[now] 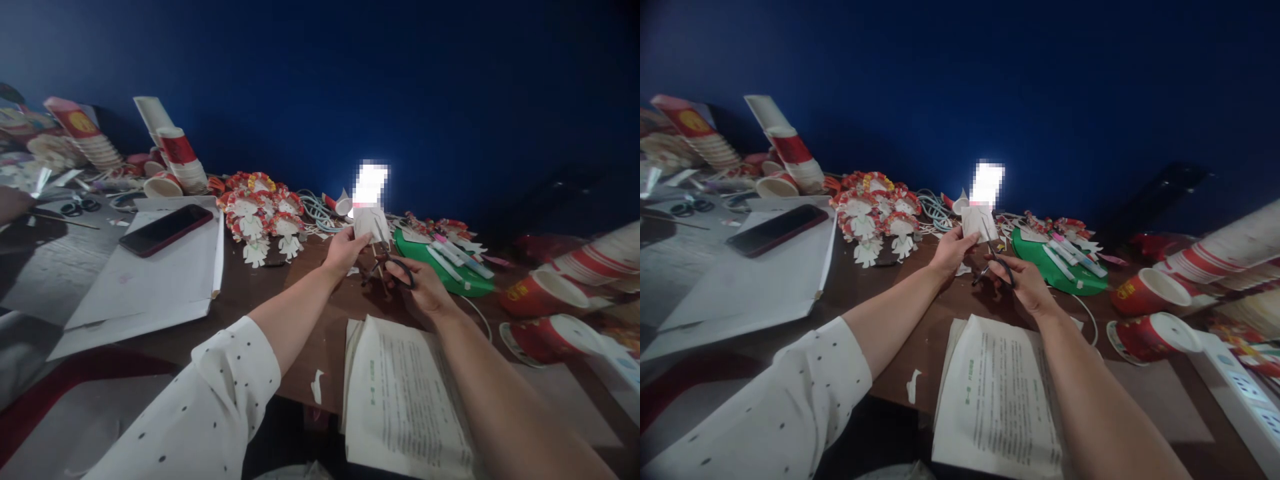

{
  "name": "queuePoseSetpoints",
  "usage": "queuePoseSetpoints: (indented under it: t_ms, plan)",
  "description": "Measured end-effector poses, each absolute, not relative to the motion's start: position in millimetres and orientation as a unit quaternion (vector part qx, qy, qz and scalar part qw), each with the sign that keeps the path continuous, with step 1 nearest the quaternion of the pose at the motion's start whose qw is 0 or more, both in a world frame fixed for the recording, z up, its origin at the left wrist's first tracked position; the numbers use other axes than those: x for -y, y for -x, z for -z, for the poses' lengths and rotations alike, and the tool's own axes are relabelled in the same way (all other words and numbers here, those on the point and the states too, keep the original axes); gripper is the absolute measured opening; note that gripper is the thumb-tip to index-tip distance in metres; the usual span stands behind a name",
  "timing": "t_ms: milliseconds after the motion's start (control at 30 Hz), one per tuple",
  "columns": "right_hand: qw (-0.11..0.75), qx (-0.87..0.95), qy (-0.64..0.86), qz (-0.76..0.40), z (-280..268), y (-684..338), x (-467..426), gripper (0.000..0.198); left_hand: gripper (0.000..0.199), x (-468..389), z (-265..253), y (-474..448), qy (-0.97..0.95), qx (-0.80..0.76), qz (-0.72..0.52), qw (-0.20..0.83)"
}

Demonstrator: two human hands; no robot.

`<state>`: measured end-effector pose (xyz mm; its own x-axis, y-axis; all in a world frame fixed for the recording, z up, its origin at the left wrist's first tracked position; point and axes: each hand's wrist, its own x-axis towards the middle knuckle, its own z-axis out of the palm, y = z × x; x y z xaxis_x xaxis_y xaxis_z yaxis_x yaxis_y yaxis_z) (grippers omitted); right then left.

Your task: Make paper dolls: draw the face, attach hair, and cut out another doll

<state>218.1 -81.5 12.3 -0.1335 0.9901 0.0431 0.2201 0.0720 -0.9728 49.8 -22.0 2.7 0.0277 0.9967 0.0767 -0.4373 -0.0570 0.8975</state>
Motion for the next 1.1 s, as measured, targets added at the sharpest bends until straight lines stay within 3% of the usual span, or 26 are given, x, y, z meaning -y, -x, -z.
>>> queuePoseSetpoints:
  t_ms: [300,1100]
  plan:
    - [0.426,0.583,0.491,-0.488,-15,-218,81,0.043,0.017,20,-1,-50,-0.4,-0.338,-0.609,0.595]
    - [0.393,0.607,0.548,-0.42,-26,-211,86,0.051,0.019,20,-2,-50,-0.382,-0.332,-0.608,0.611]
